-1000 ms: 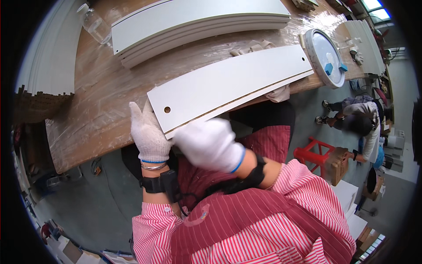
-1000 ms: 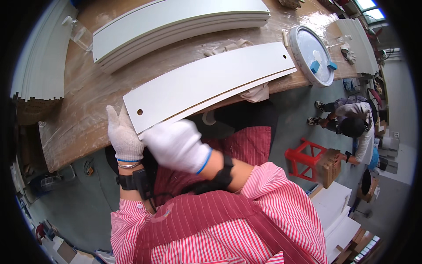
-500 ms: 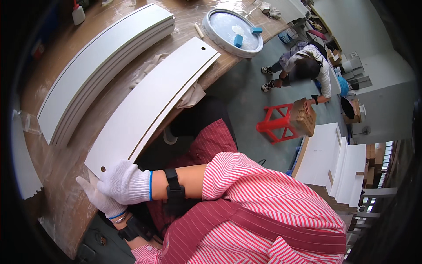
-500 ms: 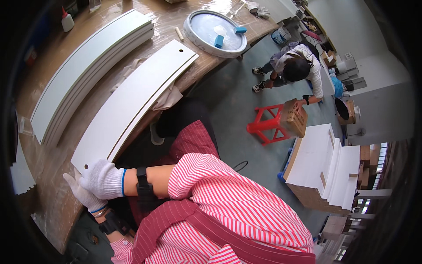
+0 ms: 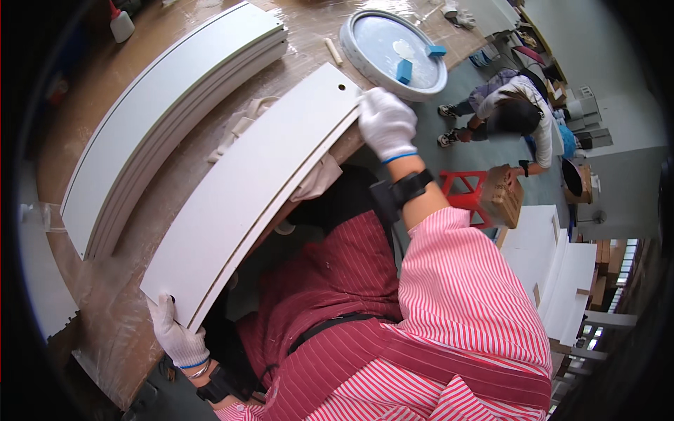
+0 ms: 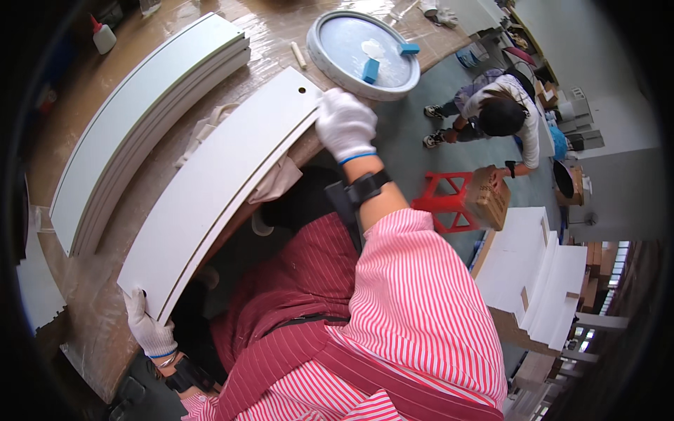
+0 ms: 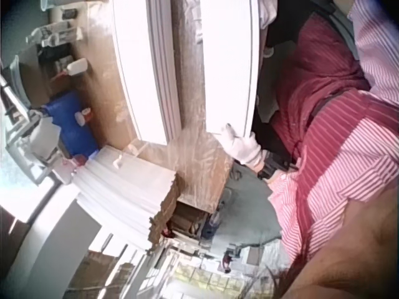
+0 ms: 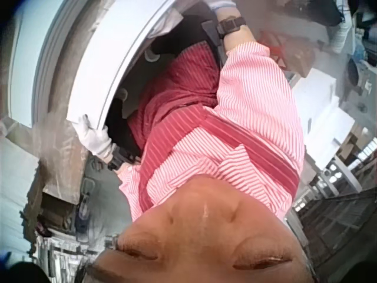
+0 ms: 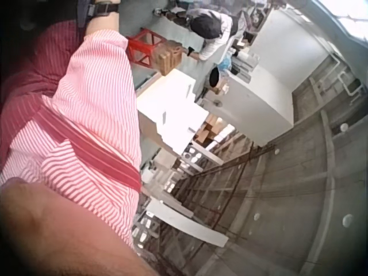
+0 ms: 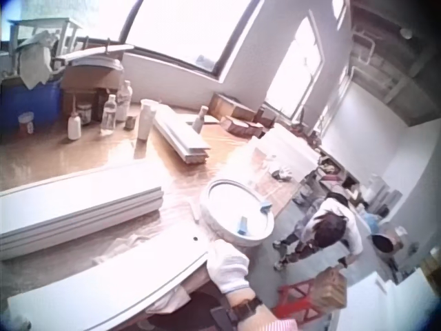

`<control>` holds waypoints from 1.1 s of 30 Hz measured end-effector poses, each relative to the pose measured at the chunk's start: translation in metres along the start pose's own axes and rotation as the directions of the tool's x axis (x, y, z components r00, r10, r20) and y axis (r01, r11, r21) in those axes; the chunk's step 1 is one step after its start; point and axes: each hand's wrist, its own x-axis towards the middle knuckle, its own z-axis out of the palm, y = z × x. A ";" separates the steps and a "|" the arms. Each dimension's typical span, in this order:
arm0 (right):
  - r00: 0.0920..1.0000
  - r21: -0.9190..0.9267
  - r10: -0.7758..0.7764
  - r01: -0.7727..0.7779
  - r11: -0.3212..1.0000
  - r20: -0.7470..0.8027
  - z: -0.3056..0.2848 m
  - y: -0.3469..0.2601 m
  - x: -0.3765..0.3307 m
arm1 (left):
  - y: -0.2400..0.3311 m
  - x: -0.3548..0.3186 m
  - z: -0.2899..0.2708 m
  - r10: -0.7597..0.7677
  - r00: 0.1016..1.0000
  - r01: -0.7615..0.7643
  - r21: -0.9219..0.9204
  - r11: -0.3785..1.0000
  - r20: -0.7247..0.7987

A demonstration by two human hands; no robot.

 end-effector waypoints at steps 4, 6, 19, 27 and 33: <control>0.997 0.081 -0.008 0.015 0.997 -0.076 0.009 0.019 0.037 | -0.002 0.002 -0.012 -0.012 1.000 0.012 -0.052 0.999 0.016; 0.998 0.082 -0.058 0.057 0.995 0.017 0.013 0.000 0.050 | -0.002 0.001 -0.014 -0.008 1.000 0.008 -0.058 0.998 -0.001; 0.868 0.311 -0.482 0.429 0.848 0.119 0.019 -0.084 0.032 | 0.000 0.000 -0.018 -0.027 1.000 0.027 -0.054 0.998 0.007; 0.972 -0.054 -0.204 0.211 0.976 0.121 0.059 -0.062 0.054 | -0.003 0.002 -0.007 0.013 0.998 -0.005 -0.129 0.992 0.060; 0.920 0.092 -0.306 0.292 0.952 0.245 0.029 -0.121 0.016 | -0.007 0.003 -0.010 0.043 0.991 -0.012 -0.242 0.970 0.124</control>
